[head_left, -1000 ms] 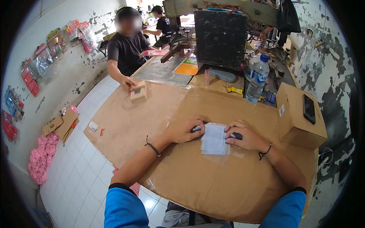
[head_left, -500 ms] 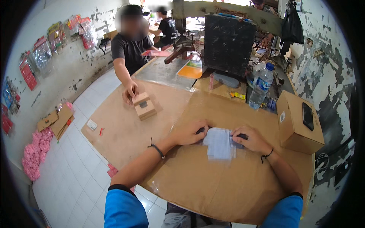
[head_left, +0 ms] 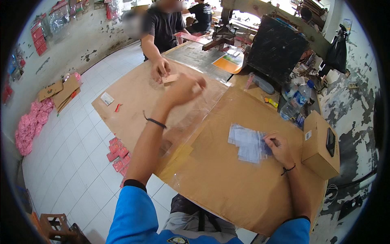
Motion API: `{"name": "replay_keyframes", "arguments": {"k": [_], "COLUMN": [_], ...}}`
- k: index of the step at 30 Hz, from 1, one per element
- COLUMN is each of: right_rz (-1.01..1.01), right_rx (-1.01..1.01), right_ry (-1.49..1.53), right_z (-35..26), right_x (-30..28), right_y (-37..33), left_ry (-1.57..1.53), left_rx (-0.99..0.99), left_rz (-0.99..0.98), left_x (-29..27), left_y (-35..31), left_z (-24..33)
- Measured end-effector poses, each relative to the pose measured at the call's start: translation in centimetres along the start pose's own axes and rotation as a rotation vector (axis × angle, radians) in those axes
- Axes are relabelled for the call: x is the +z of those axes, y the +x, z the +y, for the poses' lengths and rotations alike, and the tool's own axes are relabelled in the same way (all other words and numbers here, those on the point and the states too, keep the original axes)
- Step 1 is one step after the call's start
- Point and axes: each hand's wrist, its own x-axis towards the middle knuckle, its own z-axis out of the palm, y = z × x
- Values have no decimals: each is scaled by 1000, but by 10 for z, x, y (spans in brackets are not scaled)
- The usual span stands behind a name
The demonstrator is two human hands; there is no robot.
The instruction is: The person sorts through a stack of clear plastic T-shirt-shaped sleeves on a table. They handle the sleeves one at a time, checking them against a wooden jig and then placing them into a organized pile on the table.
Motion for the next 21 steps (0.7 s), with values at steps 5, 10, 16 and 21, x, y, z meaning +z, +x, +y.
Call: {"name": "replay_keyframes", "arguments": {"k": [5, 10, 16, 21], "right_rz": [129, 185, 187, 165], "right_rx": [154, 199, 218, 246], "right_ry": [168, 200, 270, 218], "right_z": [12, 14, 38, 18], "right_x": [-2, -4, -9, -10], "right_y": [-8, -8, -11, -5], "left_ry": [-152, -133, -82, -63], "left_rx": [-260, -279, -284, -215], "left_rz": [218, 172, 89, 61], "left_x": [-31, -17, -7, -10], "left_y": [-30, -37, -28, -34], "left_z": [-68, -101, -105, -107]}}
